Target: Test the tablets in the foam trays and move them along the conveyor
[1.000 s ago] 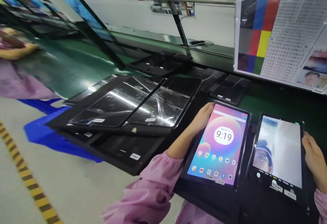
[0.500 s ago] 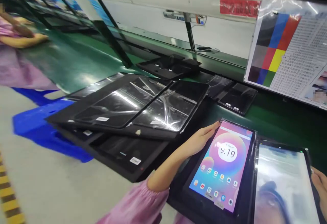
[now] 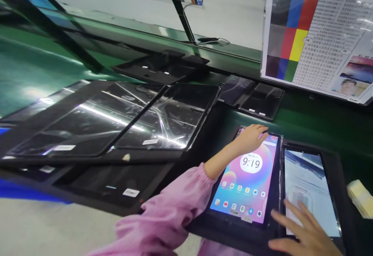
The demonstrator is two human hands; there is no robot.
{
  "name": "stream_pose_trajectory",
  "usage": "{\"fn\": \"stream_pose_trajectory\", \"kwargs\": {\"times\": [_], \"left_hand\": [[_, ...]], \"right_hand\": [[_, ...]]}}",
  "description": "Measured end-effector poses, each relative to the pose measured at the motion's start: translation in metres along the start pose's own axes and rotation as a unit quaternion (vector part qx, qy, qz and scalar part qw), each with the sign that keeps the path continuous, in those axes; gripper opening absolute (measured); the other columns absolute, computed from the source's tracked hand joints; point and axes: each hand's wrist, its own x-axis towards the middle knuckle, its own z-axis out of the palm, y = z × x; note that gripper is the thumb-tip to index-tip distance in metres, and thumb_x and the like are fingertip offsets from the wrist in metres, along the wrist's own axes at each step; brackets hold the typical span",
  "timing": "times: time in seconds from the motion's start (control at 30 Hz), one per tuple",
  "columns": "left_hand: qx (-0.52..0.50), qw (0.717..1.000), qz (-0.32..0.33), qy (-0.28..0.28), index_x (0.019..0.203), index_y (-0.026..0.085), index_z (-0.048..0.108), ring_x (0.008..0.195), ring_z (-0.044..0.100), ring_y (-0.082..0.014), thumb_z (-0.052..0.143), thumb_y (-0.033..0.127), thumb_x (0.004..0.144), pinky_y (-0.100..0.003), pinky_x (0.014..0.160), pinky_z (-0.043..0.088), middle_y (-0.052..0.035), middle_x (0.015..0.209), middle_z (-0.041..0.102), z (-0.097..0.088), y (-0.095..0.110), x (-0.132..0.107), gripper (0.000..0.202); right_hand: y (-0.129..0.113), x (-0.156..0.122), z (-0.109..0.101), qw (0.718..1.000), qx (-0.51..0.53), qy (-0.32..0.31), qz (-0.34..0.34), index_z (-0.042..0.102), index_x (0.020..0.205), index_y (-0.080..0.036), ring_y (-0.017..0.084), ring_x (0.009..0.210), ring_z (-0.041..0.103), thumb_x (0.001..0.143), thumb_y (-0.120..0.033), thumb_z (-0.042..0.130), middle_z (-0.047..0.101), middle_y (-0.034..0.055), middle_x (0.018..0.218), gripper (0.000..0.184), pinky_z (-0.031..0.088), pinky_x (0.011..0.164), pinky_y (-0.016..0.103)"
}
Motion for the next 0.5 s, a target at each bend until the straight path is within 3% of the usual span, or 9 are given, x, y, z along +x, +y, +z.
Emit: {"fn": "stream_pose_trajectory", "kwargs": {"times": [0.13,0.23,0.3,0.4,0.5], "left_hand": [[0.020,0.999,0.034,-0.025,0.124,0.017,0.069,0.114,0.072,-0.0246,0.050,0.041,0.107,-0.046,0.104,0.055,-0.0112,0.122,0.075,0.012,0.006,0.007,0.035],[0.031,0.998,0.034,-0.042,0.128,0.016,0.070,0.121,0.070,-0.0286,0.037,0.040,0.109,-0.046,0.106,0.053,-0.0165,0.130,0.073,0.009,0.009,-0.002,0.044],[0.035,0.998,0.026,-0.050,0.131,0.013,0.069,0.125,0.068,-0.0319,0.033,0.040,0.108,-0.047,0.109,0.050,-0.0183,0.135,0.071,0.005,0.013,-0.007,0.051],[0.034,0.997,0.013,-0.067,0.136,0.011,0.066,0.120,0.071,-0.0317,0.032,0.041,0.108,-0.049,0.109,0.048,-0.0192,0.137,0.070,-0.002,0.019,-0.011,0.053],[0.024,0.994,0.017,-0.101,0.143,0.015,0.062,0.111,0.075,-0.0283,0.030,0.043,0.109,-0.045,0.105,0.051,-0.0154,0.129,0.075,-0.013,0.022,-0.021,0.054]], "right_hand": [[-0.005,0.021,0.010,0.999,0.027,-0.019,-0.021,0.069,0.120,-0.033,0.025,0.137,0.057,0.104,-0.041,0.063,0.069,-0.0038,0.135,0.019,0.052,0.113,0.046],[0.004,0.021,0.012,0.999,0.023,-0.009,-0.028,0.070,0.108,-0.025,0.022,0.129,0.063,0.102,-0.028,0.063,0.076,-0.0009,0.113,0.010,0.036,0.125,0.044],[0.010,0.021,0.016,0.999,0.027,-0.019,-0.028,0.069,0.106,-0.022,0.023,0.117,0.068,0.098,-0.039,0.067,0.075,0.0024,0.108,0.019,0.030,0.127,0.045],[0.010,0.026,0.022,1.000,0.029,0.001,-0.009,0.068,0.102,-0.021,0.024,0.097,0.069,0.089,-0.064,0.068,0.074,0.0041,0.104,0.044,0.034,0.124,0.047],[0.002,0.034,0.024,0.999,0.010,0.040,0.025,0.068,0.104,-0.023,0.024,0.095,0.067,0.088,-0.064,0.068,0.074,0.0028,0.109,0.044,0.038,0.119,0.044]]}}
